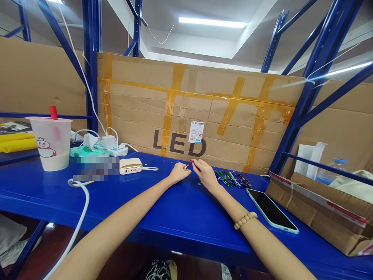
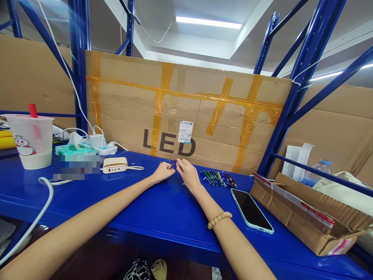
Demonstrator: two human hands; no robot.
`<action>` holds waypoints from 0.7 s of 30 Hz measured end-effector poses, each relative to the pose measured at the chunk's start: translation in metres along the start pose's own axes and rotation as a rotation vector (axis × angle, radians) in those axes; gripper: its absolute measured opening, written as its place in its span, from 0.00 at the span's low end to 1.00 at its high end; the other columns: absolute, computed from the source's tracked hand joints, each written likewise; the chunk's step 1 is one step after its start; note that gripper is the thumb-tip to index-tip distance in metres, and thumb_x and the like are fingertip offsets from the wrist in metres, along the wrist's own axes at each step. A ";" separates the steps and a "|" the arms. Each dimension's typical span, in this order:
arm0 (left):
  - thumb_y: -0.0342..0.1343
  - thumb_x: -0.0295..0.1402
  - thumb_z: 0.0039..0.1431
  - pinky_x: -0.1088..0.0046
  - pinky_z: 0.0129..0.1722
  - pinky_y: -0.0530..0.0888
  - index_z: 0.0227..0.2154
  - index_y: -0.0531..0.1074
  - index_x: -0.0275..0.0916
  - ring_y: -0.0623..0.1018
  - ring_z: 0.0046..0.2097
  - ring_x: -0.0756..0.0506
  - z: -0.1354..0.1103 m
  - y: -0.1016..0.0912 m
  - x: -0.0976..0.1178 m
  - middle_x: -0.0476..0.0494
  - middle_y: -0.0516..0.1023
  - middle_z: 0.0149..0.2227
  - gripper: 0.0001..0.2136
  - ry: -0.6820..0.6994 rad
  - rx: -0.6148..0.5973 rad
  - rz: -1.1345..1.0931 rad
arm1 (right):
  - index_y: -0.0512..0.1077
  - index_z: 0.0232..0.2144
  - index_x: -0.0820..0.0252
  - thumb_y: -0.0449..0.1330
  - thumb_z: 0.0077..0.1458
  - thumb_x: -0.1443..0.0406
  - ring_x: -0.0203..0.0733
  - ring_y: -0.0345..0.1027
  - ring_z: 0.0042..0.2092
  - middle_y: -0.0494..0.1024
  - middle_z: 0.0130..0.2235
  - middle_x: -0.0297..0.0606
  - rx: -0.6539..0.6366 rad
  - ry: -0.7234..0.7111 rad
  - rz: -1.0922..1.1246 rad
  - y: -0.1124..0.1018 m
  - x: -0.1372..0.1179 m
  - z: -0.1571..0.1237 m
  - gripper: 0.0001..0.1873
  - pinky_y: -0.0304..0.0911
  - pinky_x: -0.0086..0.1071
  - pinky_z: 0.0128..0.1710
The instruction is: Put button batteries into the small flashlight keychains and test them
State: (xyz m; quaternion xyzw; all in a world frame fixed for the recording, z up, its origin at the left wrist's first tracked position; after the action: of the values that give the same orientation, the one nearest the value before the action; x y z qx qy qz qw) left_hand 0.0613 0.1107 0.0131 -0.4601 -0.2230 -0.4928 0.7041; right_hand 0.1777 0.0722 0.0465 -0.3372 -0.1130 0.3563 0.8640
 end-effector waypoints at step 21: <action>0.50 0.28 0.41 0.77 0.21 0.51 0.09 0.54 0.37 0.56 0.19 0.54 0.002 -0.005 -0.004 0.54 0.52 0.13 0.13 -0.077 0.046 0.083 | 0.69 0.43 0.60 0.47 0.57 0.65 0.38 0.64 0.32 0.69 0.31 0.38 -0.134 0.024 0.025 0.008 -0.003 0.000 0.15 0.60 0.29 0.32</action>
State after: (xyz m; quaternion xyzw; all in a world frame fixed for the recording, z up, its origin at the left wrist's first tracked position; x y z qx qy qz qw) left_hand 0.0557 0.1133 0.0132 -0.4714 -0.2418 -0.4398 0.7252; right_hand 0.1710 0.0738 0.0408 -0.4001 -0.1222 0.3545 0.8363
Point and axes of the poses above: each hand's wrist, its own z-axis towards the middle knuckle, its own y-axis out of the palm, x = y × z, the point moved 5 cm from there along z, towards the middle knuckle
